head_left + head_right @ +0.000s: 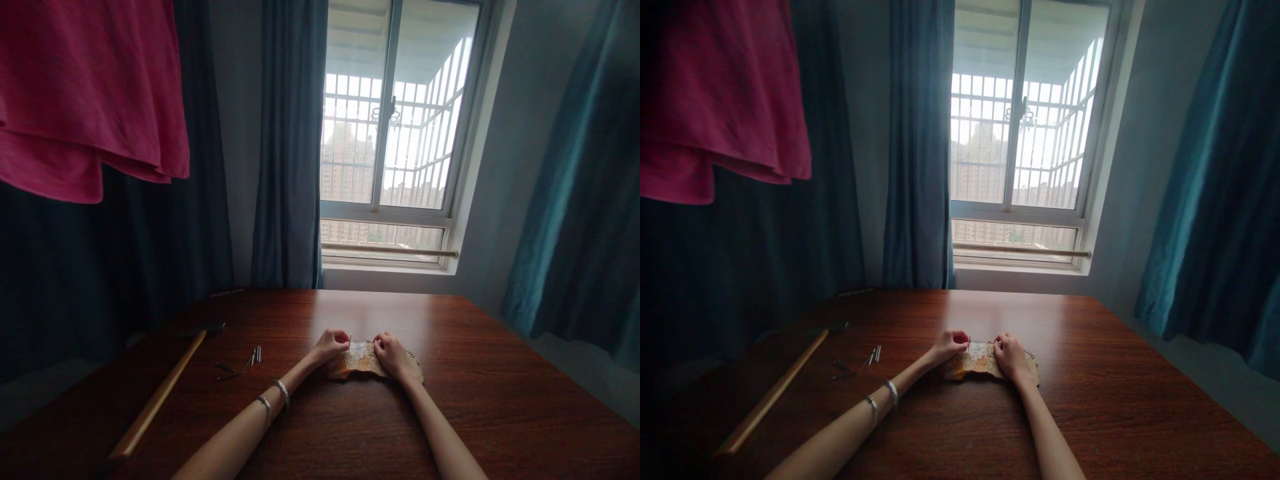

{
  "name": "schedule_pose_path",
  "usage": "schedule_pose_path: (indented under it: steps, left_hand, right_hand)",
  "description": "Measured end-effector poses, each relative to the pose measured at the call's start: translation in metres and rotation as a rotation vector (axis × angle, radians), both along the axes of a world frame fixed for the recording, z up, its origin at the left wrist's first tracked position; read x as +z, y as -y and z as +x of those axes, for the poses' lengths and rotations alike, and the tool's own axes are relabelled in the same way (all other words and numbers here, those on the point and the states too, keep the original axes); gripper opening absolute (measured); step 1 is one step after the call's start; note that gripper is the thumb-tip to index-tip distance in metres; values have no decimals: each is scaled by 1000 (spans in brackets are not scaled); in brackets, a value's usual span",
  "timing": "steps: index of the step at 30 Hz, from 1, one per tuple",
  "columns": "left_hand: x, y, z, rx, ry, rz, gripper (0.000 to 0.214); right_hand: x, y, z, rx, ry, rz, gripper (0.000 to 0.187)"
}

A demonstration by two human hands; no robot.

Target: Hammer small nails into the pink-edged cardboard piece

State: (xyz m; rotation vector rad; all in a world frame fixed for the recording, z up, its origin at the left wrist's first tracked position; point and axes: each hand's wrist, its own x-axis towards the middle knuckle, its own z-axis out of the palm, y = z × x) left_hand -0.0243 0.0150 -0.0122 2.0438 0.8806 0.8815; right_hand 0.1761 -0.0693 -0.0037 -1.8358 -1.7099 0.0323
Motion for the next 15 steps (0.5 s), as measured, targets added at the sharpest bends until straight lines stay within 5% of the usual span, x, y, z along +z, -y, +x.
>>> schedule_pose_path:
  steps: [10,15]
  left_hand:
    - [0,4,-1,1,-32,58,20]
    - [13,12,-2,9,-9,21,17]
  right_hand:
    - [18,2,-5,-24,-99,-5,23]
    - [50,8,-64,40,-201,193,27]
